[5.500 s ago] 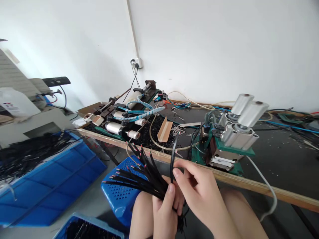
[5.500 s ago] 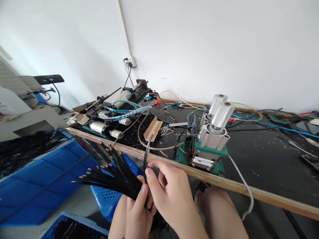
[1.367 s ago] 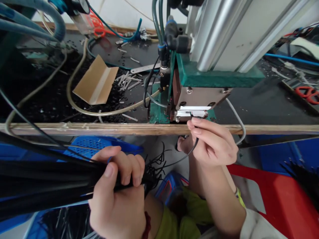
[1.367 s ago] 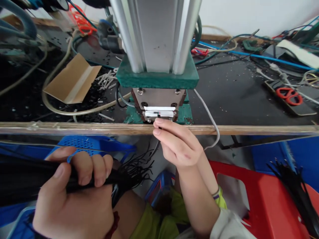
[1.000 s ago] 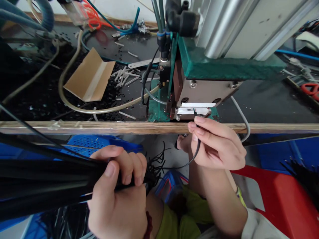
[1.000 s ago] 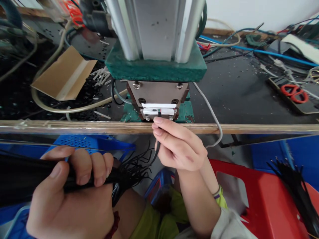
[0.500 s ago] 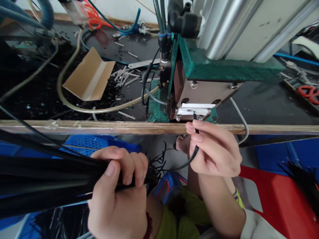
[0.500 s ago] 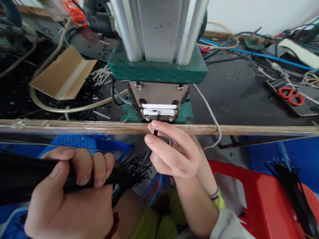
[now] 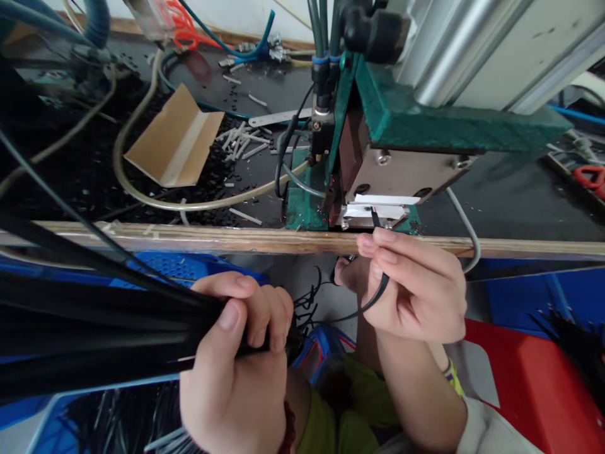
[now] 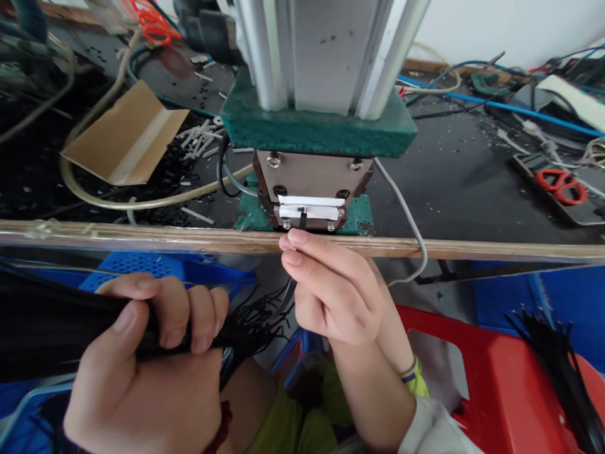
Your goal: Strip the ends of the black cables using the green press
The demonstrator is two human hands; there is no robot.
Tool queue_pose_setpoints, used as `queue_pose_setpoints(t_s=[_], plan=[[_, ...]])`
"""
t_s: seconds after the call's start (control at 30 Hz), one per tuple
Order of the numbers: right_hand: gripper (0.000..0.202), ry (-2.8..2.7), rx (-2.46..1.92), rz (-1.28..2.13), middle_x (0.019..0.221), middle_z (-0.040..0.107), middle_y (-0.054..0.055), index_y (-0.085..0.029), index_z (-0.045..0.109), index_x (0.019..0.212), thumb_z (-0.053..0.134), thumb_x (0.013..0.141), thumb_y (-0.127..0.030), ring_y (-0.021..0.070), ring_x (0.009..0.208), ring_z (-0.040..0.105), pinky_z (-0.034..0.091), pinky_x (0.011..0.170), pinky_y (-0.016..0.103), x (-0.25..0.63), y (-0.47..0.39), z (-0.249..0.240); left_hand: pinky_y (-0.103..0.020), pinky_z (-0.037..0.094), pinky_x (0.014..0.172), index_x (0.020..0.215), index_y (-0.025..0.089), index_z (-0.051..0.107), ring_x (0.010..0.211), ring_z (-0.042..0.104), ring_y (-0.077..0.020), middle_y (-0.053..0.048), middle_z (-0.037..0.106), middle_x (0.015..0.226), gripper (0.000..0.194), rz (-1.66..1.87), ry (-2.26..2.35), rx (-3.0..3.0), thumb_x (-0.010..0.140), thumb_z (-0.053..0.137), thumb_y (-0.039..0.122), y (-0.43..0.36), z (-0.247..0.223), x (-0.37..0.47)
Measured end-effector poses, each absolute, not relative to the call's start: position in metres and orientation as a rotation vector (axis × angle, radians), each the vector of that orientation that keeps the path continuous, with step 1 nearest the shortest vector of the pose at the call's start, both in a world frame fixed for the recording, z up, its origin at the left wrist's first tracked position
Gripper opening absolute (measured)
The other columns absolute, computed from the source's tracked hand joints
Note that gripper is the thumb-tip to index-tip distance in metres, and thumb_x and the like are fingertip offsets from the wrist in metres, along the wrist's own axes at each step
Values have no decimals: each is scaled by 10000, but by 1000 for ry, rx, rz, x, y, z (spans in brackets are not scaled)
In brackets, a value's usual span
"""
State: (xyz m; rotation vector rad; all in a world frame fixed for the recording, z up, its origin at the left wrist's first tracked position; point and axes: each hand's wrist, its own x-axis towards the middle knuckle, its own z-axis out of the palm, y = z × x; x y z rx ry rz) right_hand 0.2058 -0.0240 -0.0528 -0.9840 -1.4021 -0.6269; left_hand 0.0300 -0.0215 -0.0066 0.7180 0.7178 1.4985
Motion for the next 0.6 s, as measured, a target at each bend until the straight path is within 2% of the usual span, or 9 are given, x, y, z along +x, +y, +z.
queue_pose_setpoints(t_s=[0.13,0.33,0.47,0.6], plan=[[371,-1372,-955,-614,1183,883,82,-145,812,1284,754,972,46,211,1023,885,782,898,301,208,-17,-56,-309,390,532,910,205,784,483,410,-129,47,414,610,104,1494,715,730,990,767,269,-21,-9,33],[291,-1317,-863,-590,1177,882,64,-190,815,1275,739,1041,-36,189,910,888,788,761,300,209,-2,-59,-302,388,528,919,204,792,482,405,-129,45,415,615,105,1471,672,750,1000,744,251,-20,-12,35],[266,-1341,-848,-599,1159,882,71,-167,816,1265,719,1050,-42,181,914,888,785,796,286,210,-2,-57,-304,386,534,913,204,794,480,410,-128,44,420,614,110,1462,679,754,1000,744,248,-20,-11,36],[330,-1372,-903,-605,1115,889,37,-192,816,1242,710,1005,11,205,946,889,795,841,326,211,-5,-56,-306,364,522,914,207,795,482,385,-129,44,407,614,115,1471,688,747,1001,750,266,-21,-11,36]])
